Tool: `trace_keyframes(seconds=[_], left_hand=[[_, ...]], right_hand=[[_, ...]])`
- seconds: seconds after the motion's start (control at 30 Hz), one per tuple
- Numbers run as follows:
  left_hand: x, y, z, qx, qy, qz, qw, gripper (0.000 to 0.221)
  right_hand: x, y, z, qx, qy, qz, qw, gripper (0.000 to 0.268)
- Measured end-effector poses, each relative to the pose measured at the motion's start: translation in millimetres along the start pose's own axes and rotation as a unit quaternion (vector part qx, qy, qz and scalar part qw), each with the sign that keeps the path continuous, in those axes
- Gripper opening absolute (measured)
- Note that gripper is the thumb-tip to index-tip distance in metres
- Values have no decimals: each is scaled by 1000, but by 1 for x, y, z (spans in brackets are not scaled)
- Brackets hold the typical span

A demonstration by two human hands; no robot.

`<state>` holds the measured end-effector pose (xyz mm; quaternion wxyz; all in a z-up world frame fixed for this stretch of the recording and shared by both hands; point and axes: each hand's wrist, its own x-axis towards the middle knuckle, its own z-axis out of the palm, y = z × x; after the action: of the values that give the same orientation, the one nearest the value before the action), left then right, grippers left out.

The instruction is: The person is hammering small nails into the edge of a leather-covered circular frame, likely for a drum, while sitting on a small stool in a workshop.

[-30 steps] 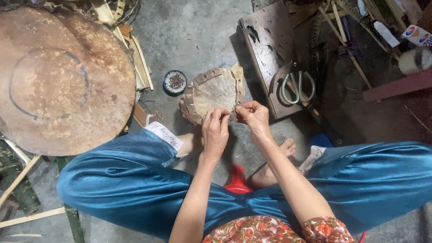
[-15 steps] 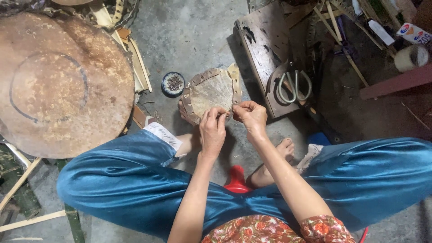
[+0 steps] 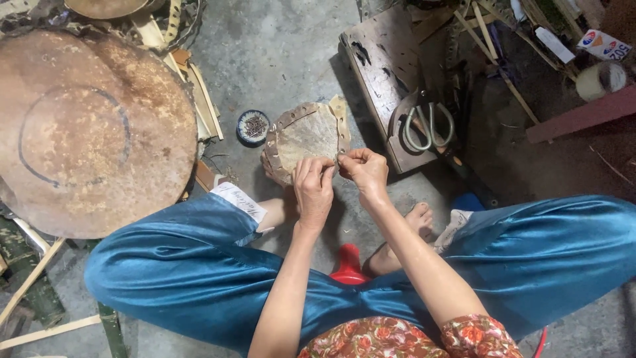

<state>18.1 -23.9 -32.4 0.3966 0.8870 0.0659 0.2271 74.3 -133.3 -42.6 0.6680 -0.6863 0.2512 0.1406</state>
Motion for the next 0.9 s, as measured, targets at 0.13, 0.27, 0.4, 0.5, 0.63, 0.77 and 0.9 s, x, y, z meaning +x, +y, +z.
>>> trace_keyframes(seconds=[0.13, 0.27, 0.4, 0.5, 0.63, 0.77, 0.9], left_hand=[[2, 0, 0, 2, -6, -5, 1000, 13], [4, 3, -4, 12, -25, 2, 1000, 11], [5, 2, -5, -5, -35, -5, 999, 8], [4, 1, -4, -11, -36, -7, 999, 7], [3, -2, -2, -14, -34, -9, 999, 7], [3, -2, -1, 9, -29, 1, 1000, 9], [3, -5, -1, 4, -32, -2, 999, 10]], right_hand=[[5, 6, 0, 7, -1, 1, 1000, 16], [6, 9, 0, 11, -3, -2, 1000, 16], [0, -1, 0, 9, 2, 6, 1000, 15], [2, 2, 2, 9, 3, 10, 1000, 16], [5, 5, 2, 13, 2, 10, 1000, 16], [4, 4, -4, 47, -19, 26, 998, 17], [-6, 11, -20, 98, -38, 72, 992, 29]])
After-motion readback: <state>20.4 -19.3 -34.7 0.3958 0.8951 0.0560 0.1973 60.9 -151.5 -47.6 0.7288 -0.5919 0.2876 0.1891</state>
